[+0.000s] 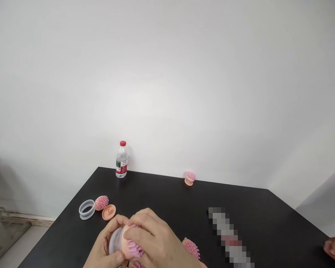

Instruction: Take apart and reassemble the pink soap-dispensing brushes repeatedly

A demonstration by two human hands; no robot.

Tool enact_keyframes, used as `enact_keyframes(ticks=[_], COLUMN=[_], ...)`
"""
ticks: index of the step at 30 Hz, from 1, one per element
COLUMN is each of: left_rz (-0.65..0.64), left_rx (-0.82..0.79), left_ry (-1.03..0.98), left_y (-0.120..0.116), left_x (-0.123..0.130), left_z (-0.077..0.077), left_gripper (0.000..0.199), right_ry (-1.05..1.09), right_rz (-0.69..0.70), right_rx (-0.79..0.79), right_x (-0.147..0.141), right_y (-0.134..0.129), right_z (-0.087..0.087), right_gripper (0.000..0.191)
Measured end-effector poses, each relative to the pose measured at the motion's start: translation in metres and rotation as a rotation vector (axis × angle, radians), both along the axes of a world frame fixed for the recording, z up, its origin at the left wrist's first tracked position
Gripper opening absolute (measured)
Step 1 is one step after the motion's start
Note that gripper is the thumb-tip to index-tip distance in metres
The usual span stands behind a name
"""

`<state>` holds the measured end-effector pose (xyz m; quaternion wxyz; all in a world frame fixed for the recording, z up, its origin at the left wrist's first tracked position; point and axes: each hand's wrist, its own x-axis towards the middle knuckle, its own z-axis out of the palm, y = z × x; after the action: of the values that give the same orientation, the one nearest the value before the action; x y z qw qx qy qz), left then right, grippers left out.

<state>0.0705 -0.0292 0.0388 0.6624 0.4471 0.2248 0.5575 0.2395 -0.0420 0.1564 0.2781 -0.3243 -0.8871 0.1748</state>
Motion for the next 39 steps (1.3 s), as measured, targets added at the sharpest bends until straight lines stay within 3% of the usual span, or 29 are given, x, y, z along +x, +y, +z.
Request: enact_keyframes(ticks=[4,7,12,15,18,23,27,30,32,36,39], left_rz=[-0.099,-0.119,0.041,0.09,0.112,0.141,0.186,0.21,0.224,0.216,0.232], left_rx=[-0.028,-0.041,-0.021,-0.058,-0.096,-0.084,-0.06,-0.073,-0.075,-0.064,-0.045], left_ry=[-0.052,-0.066,-0.088,-0.131,-0.161,-0.171,-0.162,-0.158,-0.147,-0.137,-0.115], left_y=[0.001,0.003,0.003,-0.001,-0.004,-0.006,-0.004,-0.003,-0.002,0.001,0.003], left_x=[0.002,0.002,0.001,0.002,0.004,0.006,0.006,0.007,0.007,0.007,0.007], left_z=[0.003,0.0,0.0,0.004,0.007,0.008,0.008,0.007,0.006,0.003,-0.001], left_gripper=[0.052,0.053,0.052,0.057,0.043,0.032,0.043,0.051,0.05,0.049,0.052], right_ry=[-0.02,-0.072,-0.094,-0.114,-0.103,-0.143,-0.102,-0.103,-0.114,-0.145,-0.101], right_rz=[0.057,-0.007,-0.172,-0.262,-0.17,0.032,-0.069,-0.203,-0.172,0.068,0.062], right_rx=[0.002,-0.035,-0.093,-0.165,-0.123,0.015,-0.005,-0.08,-0.072,0.01,-0.035], right_x=[0.001,0.0,-0.001,0.005,0.014,0.017,0.014,0.017,0.02,0.019,0.017], right_y=[-0.001,-0.001,0.01,0.02,0.023,0.018,0.021,0.023,0.022,0.019,0.02], right_z=[-0.002,-0.002,-0.014,-0.026,-0.029,-0.018,-0.023,-0.027,-0.025,-0.016,-0.016], right_gripper=[0.009,0.013,0.029,0.059,0.092,0.069,0.049,0.07,0.085,0.058,0.055])
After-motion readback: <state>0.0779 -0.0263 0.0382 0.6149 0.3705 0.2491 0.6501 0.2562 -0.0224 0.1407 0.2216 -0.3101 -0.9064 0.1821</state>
